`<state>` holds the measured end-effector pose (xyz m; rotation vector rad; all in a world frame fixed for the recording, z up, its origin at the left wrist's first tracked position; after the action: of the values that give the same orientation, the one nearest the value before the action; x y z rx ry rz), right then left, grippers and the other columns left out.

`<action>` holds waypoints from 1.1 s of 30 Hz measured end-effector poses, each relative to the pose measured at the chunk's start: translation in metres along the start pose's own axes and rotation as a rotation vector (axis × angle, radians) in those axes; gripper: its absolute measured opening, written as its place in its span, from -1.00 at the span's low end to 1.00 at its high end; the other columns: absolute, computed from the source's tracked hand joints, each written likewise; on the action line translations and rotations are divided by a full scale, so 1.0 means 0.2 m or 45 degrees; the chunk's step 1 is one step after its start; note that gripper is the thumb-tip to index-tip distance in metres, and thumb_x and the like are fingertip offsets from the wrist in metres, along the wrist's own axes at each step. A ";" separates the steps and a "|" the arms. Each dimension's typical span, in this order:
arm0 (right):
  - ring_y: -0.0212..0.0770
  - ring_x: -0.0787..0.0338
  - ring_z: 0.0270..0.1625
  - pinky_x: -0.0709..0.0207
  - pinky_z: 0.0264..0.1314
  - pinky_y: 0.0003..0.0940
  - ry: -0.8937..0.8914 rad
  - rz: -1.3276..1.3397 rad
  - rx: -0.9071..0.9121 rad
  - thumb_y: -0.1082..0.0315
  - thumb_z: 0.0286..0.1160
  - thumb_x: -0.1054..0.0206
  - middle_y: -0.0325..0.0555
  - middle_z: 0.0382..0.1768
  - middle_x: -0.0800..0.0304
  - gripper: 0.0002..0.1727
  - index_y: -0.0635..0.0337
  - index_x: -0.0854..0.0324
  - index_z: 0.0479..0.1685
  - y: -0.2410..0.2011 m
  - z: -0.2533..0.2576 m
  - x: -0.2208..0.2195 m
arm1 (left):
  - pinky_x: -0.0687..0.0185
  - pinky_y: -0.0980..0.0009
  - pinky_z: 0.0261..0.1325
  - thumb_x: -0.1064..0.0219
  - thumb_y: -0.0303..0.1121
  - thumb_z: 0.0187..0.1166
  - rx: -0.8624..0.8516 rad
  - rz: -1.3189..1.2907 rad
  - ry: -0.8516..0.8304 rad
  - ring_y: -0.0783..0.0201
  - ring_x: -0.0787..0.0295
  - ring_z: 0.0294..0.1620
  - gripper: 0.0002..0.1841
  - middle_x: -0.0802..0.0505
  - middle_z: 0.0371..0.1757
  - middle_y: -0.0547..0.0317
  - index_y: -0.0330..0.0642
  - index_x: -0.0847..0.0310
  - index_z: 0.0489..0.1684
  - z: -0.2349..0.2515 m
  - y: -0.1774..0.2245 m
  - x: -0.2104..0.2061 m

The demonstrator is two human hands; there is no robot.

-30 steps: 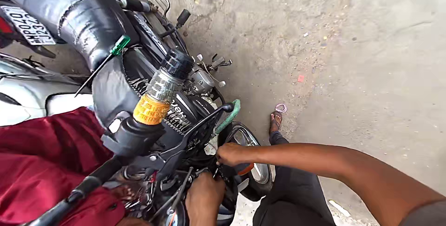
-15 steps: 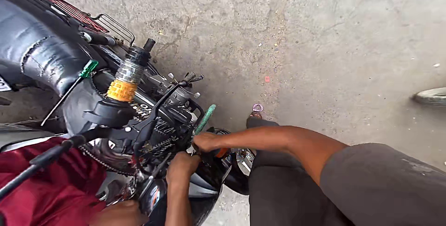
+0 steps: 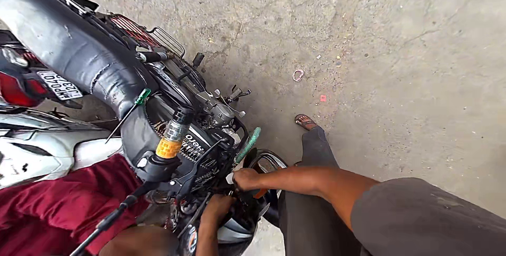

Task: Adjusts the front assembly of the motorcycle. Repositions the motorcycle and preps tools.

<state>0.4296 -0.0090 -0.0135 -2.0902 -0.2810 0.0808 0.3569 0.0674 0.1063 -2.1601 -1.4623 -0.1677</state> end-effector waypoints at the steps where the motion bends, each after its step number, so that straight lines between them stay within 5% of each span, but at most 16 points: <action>1: 0.31 -0.77 0.21 -0.60 0.15 0.42 -0.037 0.023 -0.006 0.23 0.50 -0.46 0.29 0.09 -0.79 -0.68 0.34 -0.73 0.01 0.00 0.00 -0.01 | -0.60 0.02 -0.17 -0.41 -0.13 0.59 0.016 -0.003 -0.017 0.15 -0.70 -0.39 -0.68 -0.84 -0.38 0.08 -0.27 -0.79 -0.28 -0.01 -0.02 -0.01; 14: 0.29 -0.78 0.18 -0.57 0.20 0.34 -0.397 -0.065 -0.011 0.10 0.75 -0.25 0.34 0.00 -0.80 -0.55 0.44 -0.72 -0.05 0.01 0.11 0.05 | -0.56 0.05 -0.22 -0.39 -0.08 0.59 0.131 0.001 -0.073 0.18 -0.64 -0.41 -0.68 -0.81 -0.35 0.10 -0.21 -0.77 -0.24 -0.02 0.00 0.01; 19: 0.26 -0.80 0.14 -0.60 0.15 0.34 -0.312 0.020 -0.077 0.13 0.63 -0.35 0.29 -0.03 -0.82 -0.61 0.38 -0.75 -0.08 0.00 0.09 0.05 | -0.54 0.07 -0.22 -0.37 -0.08 0.60 0.150 -0.004 -0.067 0.19 -0.63 -0.40 -0.68 -0.81 -0.34 0.12 -0.20 -0.77 -0.21 -0.02 0.00 0.00; 22: 0.21 -0.81 0.12 -0.62 0.16 0.29 -0.253 0.092 -0.043 0.18 0.61 -0.38 0.25 -0.06 -0.82 -0.68 0.33 -0.76 -0.07 0.01 0.07 0.06 | -0.63 -0.19 0.13 -0.36 -0.07 0.57 0.156 0.037 0.012 -0.03 -0.83 -0.02 -0.65 -0.90 -0.13 -0.04 -0.22 -0.81 -0.18 -0.04 0.02 0.00; 25: 0.20 -0.81 0.10 -0.61 0.17 0.28 -0.260 0.062 0.040 0.21 0.52 -0.45 0.23 -0.08 -0.83 -0.69 0.34 -0.78 -0.09 0.03 0.09 0.04 | -0.58 -0.28 0.30 -0.30 -0.04 0.61 0.176 0.078 0.071 -0.10 -0.80 0.23 -0.62 -0.89 0.05 -0.12 -0.21 -0.81 -0.09 -0.08 0.03 -0.01; 33: 0.24 -0.80 0.11 -0.62 0.11 0.28 -0.303 -0.122 0.097 0.15 0.72 -0.24 0.26 -0.09 -0.80 -0.61 0.37 -0.71 -0.12 0.01 0.09 0.03 | -0.60 -0.25 0.29 -0.30 0.00 0.60 0.200 0.097 0.066 -0.08 -0.81 0.22 -0.60 -0.90 0.05 -0.09 -0.19 -0.82 -0.11 -0.07 0.02 -0.02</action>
<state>0.4335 0.0066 -0.0236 -1.9887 -0.5133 0.2796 0.3620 0.0569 0.1148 -2.0649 -1.3170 -0.0784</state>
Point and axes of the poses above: each hand's wrist, its own z-axis towards the middle knuckle, its own x-axis out of the back of the hand, y = z × x, the point moved 1 cm from there along z, towards the middle knuckle
